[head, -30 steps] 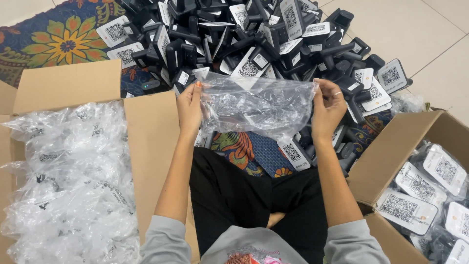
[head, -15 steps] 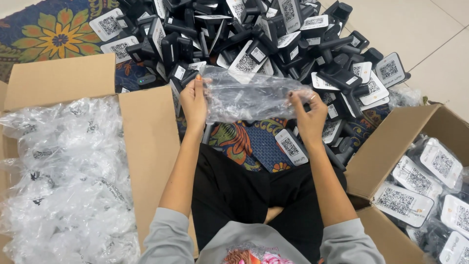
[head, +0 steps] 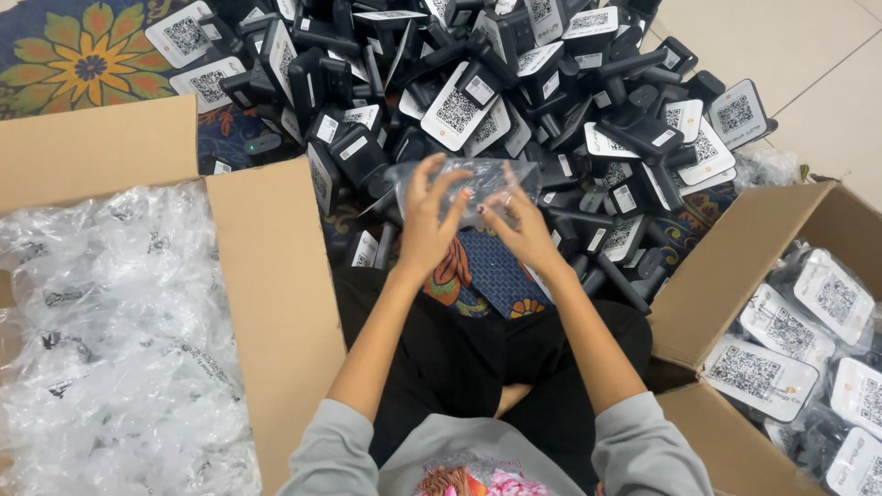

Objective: The person takes handheld barcode scanners, places each into a plastic bag, and then organizes them into a cardboard box.

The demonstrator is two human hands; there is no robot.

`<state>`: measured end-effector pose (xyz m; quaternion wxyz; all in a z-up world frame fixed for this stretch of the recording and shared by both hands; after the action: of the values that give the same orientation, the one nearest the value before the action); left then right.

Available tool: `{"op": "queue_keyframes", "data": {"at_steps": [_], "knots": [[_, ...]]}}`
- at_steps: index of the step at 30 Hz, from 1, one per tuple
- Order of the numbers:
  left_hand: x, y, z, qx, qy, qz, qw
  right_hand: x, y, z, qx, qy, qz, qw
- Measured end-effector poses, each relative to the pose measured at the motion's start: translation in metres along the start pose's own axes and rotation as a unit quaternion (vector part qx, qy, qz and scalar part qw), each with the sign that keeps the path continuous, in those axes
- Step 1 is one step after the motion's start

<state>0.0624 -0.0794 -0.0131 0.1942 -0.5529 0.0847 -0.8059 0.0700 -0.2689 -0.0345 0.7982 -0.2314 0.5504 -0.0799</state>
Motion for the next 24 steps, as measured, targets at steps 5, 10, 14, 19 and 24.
{"op": "queue_keyframes", "data": {"at_steps": [5, 10, 14, 19, 24], "knots": [[-0.004, 0.04, -0.001, -0.112, 0.018, 0.068, 0.991, 0.017, 0.021, -0.006, -0.059, 0.014, -0.002, 0.998], [-0.03, 0.055, 0.003, -0.126, -0.112, 0.058, 0.984, 0.004, 0.015, -0.009, -0.093, -0.074, -0.093, 0.988], [-0.047, 0.064, 0.007, -0.123, -0.077, 0.071, 0.987, 0.014, 0.013, -0.007, -0.108, -0.074, -0.078, 0.988], [-0.07, 0.073, 0.014, -0.182, -0.144, 0.086, 0.969, 0.063, -0.021, 0.011, 0.08, 0.022, -0.068, 0.994], [-0.047, 0.042, 0.029, -0.032, -0.089, 0.063, 0.993, 0.141, -0.025, 0.048, 0.168, 0.052, -0.158, 0.972]]}}
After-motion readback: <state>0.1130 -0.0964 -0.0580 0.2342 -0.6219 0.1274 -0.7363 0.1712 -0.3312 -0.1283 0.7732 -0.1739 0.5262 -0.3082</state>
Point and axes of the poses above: each hand's wrist, its own z-axis towards the middle knuckle, its own y-axis out of the palm, x = y × z, the point moved 5 cm from there along z, towards the middle knuckle, and after that the axes turned 3 degrees about -y, right-handed, at the moved point
